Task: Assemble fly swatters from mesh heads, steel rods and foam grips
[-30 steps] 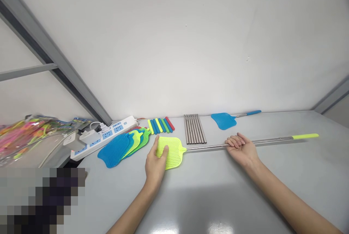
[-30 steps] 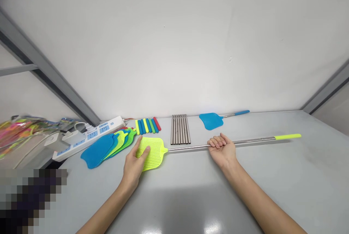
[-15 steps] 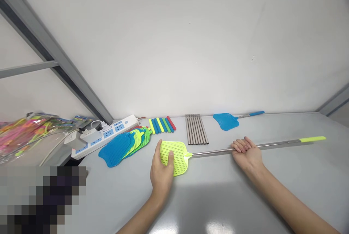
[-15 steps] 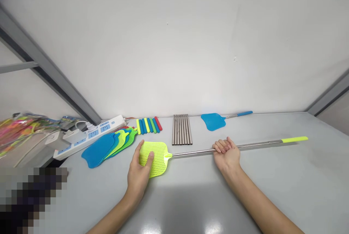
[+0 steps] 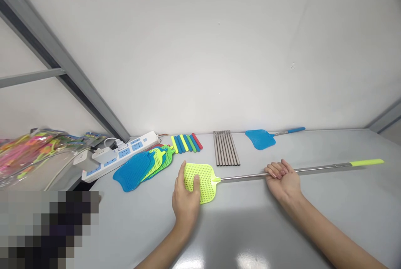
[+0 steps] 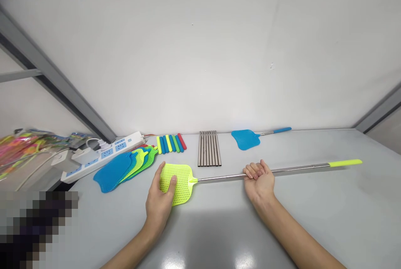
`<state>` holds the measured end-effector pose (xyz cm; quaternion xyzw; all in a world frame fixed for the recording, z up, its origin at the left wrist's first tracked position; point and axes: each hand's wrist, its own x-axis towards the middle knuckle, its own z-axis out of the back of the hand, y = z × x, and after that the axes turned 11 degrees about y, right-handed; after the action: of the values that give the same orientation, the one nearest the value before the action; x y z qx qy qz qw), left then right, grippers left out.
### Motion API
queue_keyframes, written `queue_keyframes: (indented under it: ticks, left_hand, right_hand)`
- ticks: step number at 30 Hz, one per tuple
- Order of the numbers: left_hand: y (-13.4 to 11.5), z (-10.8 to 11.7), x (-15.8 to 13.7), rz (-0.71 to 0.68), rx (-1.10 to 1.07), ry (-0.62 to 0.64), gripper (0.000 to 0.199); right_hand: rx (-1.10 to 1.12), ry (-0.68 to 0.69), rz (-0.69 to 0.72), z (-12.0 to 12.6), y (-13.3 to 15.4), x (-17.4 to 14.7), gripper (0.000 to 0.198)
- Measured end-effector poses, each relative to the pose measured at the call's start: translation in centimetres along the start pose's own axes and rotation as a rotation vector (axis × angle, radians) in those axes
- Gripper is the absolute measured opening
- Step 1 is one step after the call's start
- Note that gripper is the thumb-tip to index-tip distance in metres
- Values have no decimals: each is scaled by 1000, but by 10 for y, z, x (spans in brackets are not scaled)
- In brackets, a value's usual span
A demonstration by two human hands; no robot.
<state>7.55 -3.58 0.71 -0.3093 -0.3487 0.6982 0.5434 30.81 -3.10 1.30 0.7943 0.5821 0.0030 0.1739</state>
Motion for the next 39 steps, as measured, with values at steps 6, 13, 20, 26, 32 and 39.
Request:
queue_keyframes:
  ticks: [6, 13, 20, 26, 32, 39]
  left_hand:
    - [-2, -1, -3, -13, 22, -3, 51]
    - [-10, 0, -12, -85, 49, -60, 51]
    - [-9, -3, -16, -96, 19, -49, 50]
    - [-13, -5, -21, -65, -1, -30, 49]
    - [-16, -6, -26, -44, -27, -5, 49]
    - [-16, -8, -30, -25, -44, -9, 47]
  right_hand:
    - [-15, -15, -18, 3, -4, -3, 33]
    - [2, -37, -44, 1, -10, -8, 34]
    - [13, -31, -40, -4, -13, -18, 34]
    - [6, -41, -32, -5, -16, -22, 34]
    - [12, -55, -43, -7, -20, -24, 34]
    - [17, -52, -57, -7, -26, -30, 34]
